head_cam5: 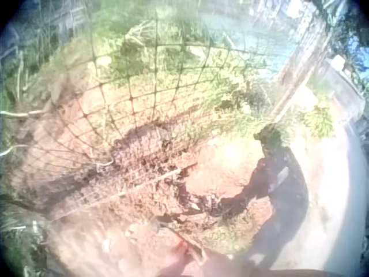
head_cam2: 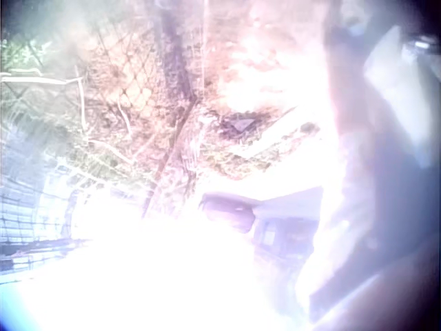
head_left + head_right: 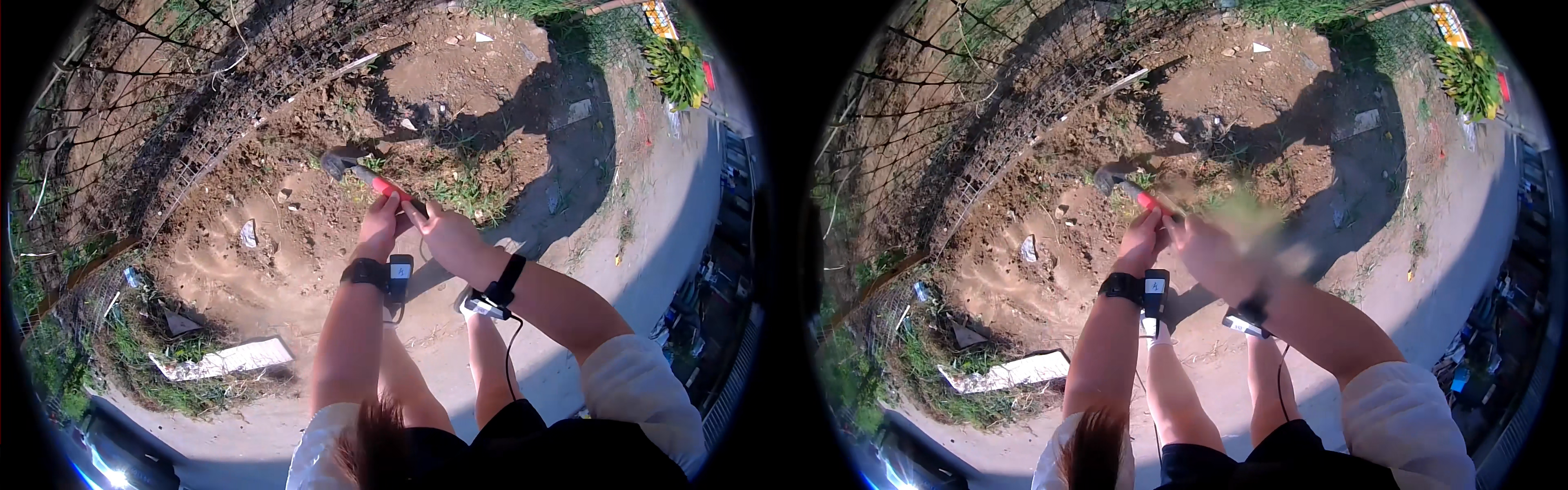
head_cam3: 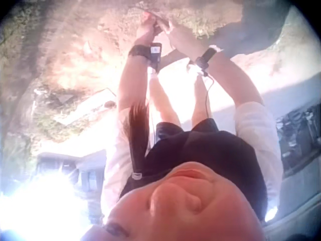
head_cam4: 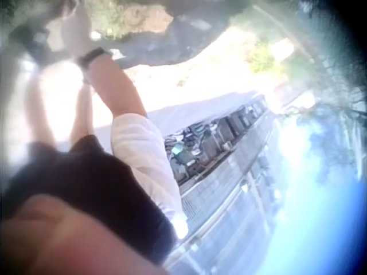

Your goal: The person clears weeds and loose soil from the base of a wire mesh fence using a hand trowel. They then use pliers to tighten or adjust the wire ties securing the mesh to the support structure.

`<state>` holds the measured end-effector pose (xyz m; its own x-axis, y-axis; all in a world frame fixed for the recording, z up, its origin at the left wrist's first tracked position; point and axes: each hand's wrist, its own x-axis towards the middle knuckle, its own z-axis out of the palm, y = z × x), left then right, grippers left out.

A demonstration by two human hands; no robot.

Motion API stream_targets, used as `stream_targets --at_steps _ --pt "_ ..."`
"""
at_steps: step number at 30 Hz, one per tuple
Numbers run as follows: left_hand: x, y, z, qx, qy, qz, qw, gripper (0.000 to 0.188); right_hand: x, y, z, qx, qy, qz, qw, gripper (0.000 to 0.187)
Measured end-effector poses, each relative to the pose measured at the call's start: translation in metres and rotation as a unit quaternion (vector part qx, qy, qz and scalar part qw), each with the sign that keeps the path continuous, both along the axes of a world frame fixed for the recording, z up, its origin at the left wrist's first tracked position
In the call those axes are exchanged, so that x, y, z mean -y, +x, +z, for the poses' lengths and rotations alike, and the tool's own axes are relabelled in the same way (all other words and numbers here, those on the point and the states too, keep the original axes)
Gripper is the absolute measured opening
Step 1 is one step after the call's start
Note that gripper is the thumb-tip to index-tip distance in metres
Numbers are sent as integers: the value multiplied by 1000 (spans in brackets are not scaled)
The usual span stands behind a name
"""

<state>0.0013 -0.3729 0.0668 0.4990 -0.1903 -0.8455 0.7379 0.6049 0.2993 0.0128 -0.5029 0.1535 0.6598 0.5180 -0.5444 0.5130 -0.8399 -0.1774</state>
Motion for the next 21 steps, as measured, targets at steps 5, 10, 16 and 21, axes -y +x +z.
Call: stream_targets --at_steps 5,10,16,21 --pt "130 -82 -16 94 -176 4 980 27 109 -49 67 -10 128 -115 985 63" --pt "245 -110 9 100 -171 -127 972 32 181 -121 102 -21 152 -372 916 26" --pt "240 -81 -25 79 -97 -282 951 28 200 -111 42 -320 295 -708 557 42" --pt "125 -95 -9 -58 -43 -150 986 19 115 -108 23 -417 250 -654 579 44"
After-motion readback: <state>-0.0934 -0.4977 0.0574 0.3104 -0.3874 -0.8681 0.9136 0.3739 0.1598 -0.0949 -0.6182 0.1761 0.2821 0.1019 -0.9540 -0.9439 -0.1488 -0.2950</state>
